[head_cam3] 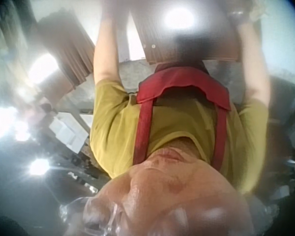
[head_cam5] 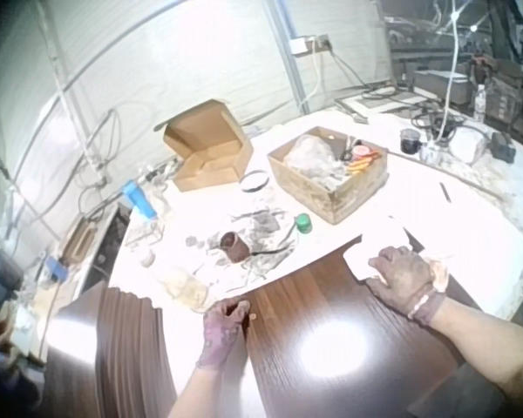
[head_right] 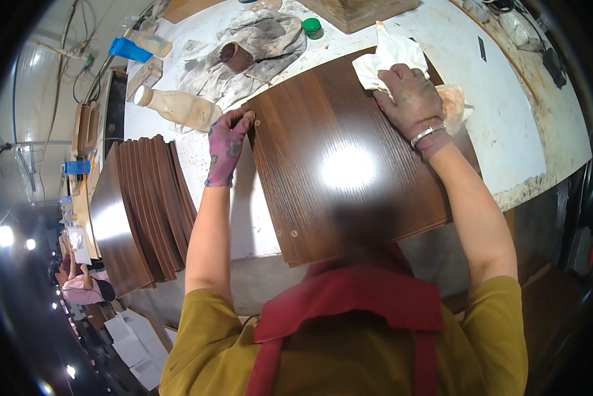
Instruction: The person wipes several dark wood furniture panels with a white cloth, applying a liquid from a small bottle and rubbing the surface to clean it before stacking each finished piece.
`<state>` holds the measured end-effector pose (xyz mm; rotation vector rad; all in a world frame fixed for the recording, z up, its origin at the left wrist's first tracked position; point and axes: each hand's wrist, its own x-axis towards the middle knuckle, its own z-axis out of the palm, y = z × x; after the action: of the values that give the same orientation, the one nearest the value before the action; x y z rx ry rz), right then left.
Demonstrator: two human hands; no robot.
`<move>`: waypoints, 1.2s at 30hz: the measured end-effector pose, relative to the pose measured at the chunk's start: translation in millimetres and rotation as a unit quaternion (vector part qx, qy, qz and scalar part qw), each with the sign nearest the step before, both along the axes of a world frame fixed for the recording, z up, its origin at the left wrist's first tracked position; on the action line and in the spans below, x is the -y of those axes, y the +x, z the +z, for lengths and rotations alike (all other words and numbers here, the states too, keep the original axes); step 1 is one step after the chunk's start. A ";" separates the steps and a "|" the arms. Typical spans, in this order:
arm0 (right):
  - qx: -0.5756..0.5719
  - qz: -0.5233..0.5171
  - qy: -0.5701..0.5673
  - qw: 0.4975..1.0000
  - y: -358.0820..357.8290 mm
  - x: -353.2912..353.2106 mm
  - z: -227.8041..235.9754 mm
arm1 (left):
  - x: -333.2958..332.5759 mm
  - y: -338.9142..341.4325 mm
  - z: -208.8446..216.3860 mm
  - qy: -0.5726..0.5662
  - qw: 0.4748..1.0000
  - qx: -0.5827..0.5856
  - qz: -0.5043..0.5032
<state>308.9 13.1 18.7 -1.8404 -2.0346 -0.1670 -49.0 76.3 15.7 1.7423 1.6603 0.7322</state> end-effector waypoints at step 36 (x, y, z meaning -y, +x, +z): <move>-0.006 0.011 0.020 1.000 -4.3 0.2 0.8 | 66.4 15.4 26.4 0.031 0.997 -0.065 -0.019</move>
<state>304.5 13.0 19.5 -1.7897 -2.0279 -0.1885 -33.6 9.9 42.1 1.8940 1.7012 0.6719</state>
